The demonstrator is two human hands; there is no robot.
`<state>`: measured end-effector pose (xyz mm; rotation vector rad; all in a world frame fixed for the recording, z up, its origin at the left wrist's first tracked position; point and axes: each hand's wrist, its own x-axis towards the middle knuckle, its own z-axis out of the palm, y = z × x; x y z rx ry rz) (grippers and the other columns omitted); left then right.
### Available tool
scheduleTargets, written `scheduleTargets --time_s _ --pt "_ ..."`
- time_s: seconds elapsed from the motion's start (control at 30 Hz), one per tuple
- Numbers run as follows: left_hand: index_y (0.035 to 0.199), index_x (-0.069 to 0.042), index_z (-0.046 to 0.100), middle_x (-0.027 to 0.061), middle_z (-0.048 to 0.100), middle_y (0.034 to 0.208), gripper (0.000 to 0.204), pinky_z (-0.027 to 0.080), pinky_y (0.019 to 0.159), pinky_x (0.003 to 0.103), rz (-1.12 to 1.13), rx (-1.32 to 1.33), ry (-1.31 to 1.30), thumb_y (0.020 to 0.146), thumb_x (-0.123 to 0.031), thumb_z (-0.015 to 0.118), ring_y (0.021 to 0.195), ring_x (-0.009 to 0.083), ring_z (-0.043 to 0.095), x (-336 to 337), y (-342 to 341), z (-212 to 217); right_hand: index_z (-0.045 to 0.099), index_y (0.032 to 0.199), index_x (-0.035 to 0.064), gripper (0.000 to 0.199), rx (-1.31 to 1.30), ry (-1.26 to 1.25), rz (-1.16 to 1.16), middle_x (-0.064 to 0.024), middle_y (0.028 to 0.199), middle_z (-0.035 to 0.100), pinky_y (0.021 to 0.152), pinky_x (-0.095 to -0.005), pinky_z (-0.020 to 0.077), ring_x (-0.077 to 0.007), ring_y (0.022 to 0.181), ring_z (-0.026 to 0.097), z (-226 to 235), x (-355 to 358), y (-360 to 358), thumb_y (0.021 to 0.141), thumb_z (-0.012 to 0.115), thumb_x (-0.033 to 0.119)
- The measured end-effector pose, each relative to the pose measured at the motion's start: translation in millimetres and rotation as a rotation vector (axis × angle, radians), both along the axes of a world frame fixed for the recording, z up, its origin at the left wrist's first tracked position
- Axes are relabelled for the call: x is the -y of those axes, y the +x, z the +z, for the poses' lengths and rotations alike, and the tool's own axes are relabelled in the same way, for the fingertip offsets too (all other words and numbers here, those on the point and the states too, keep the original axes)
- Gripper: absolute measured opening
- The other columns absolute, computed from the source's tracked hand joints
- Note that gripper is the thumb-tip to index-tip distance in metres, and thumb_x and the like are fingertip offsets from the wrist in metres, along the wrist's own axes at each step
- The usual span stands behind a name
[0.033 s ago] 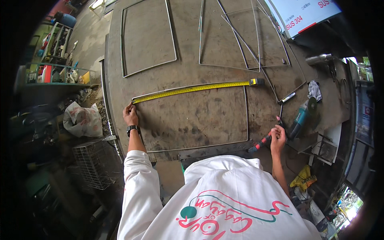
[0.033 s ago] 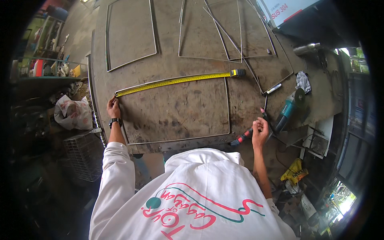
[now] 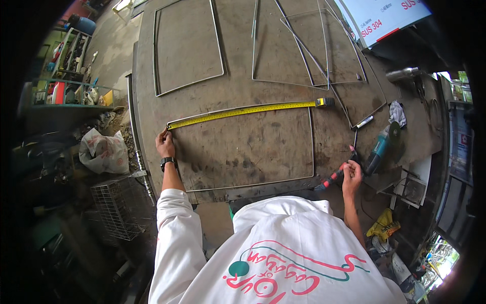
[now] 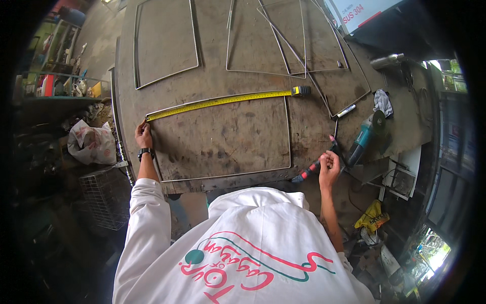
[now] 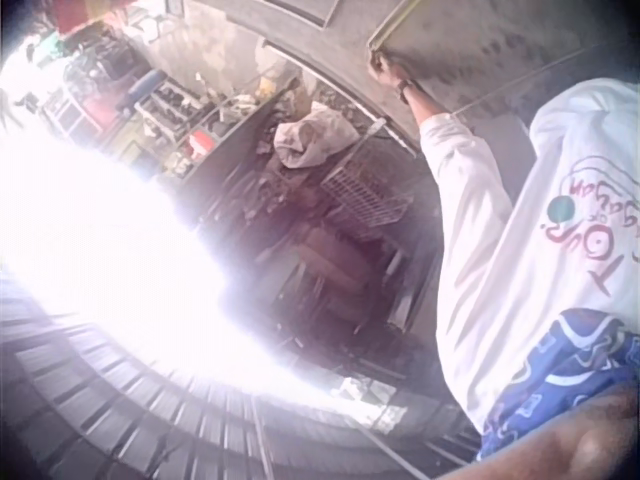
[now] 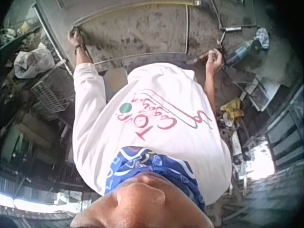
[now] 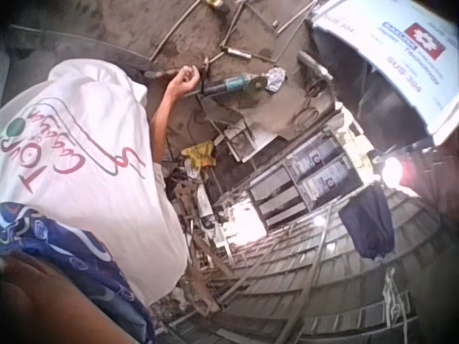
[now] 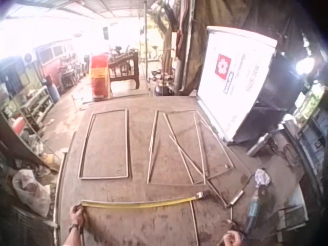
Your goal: The person assembles metal rods into rectangular frames on a workbench, measures them with a tape measure, cuts a rod with an angle grinder, and tack welds the corners with a welding torch. The person handles multiple metal rods and tools throughout the process.
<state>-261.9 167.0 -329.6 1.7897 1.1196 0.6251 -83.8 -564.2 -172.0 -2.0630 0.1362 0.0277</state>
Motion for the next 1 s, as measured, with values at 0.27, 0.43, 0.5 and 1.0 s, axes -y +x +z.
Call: scheduleTargets --time_s 0.27,0.43,0.5,1.0 --pt "0.119 -0.009 0.078 0.0039 0.059 0.099 0.028 0.05 0.085 0.032 -0.018 0.064 0.015 0.092 -0.016 0.077 0.087 0.0154 0.058 8 34 11 0.071 0.109 0.0004 0.015 -0.07 0.075 -0.022 0.0018 0.089 0.067 0.068 -0.0233 0.0488 -0.0054 0.076 0.059 -12 -20 -87 0.099 0.072 0.012" --pt "0.118 -0.008 0.077 0.0071 0.061 0.102 0.03 0.051 0.087 0.034 0.012 -0.035 -0.07 0.091 -0.018 0.076 0.088 0.0191 0.06 3 24 7 0.071 0.105 0.001 0.015 -0.24 0.043 -0.029 0.0027 0.081 0.065 0.063 -0.0234 0.0474 -0.0048 0.069 0.057 -18 -42 -161 0.099 0.072 0.015" --pt "0.119 -0.008 0.077 0.0078 0.062 0.102 0.03 0.051 0.087 0.035 0.006 -0.034 -0.052 0.09 -0.018 0.076 0.088 0.0201 0.061 -5 20 2 0.072 0.101 0.0018 0.02 -0.4 0.036 0.006 0.0013 0.08 0.066 0.064 -0.0263 0.0484 -0.006 0.069 0.058 -27 -44 -194 0.098 0.073 0.022" --pt "0.112 -0.006 0.076 0.0156 0.068 0.096 0.029 0.053 0.083 0.04 -0.082 -0.065 -0.028 0.088 -0.021 0.074 0.086 0.0272 0.067 0 47 7 0.074 0.102 0.0027 0.023 -0.672 -0.228 0.045 -0.0053 0.086 0.072 0.074 -0.0347 0.0541 -0.0184 0.079 0.066 -91 -17 -432 0.098 0.071 0.026"
